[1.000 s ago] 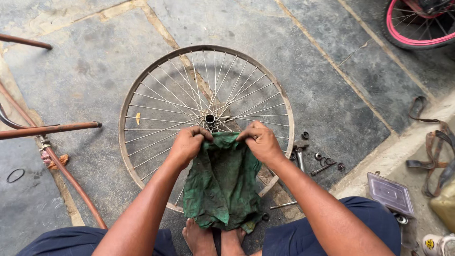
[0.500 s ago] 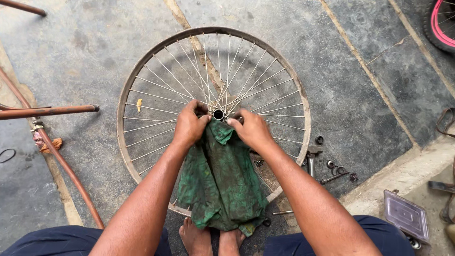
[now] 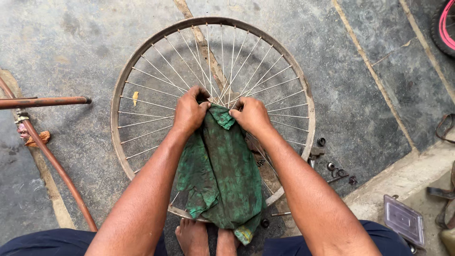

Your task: The person cleans and reassembles a bicycle wheel hub by hand and using a hammer, placing small ball bearings into the hub and striking a component with the hammer while holding a cloth.

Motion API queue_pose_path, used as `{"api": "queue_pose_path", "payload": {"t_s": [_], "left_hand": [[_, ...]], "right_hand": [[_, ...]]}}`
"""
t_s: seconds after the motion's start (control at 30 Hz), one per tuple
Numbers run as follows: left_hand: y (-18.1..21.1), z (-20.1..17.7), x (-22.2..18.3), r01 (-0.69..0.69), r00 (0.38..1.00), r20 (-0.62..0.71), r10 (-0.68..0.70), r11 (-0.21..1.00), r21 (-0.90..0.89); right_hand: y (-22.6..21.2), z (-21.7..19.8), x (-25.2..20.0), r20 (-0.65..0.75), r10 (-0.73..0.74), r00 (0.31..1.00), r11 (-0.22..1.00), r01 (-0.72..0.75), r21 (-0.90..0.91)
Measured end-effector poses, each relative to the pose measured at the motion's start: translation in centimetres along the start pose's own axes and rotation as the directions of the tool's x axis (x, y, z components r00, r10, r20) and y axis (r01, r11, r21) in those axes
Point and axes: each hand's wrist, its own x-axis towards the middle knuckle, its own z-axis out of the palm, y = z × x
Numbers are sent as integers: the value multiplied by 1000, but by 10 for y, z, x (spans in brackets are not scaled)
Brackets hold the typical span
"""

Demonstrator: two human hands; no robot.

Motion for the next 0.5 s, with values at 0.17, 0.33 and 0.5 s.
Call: {"api": "queue_pose_path", "payload": {"t_s": [0.17,0.33,0.5], "left_hand": [[-6,3,-8,10,998,-65,-6,997,72],[-4,3,-6,30,998,-53,-29,999,18],[2,5,-1,19,999,-29,-19,1000,-7]], "right_hand": [[1,0,-3,-1,169,986,964,-165,208],[25,-14,2,66,237,969,710,-220,669],[-13,-11,-27,-169,55,984,886,30,463]]}}
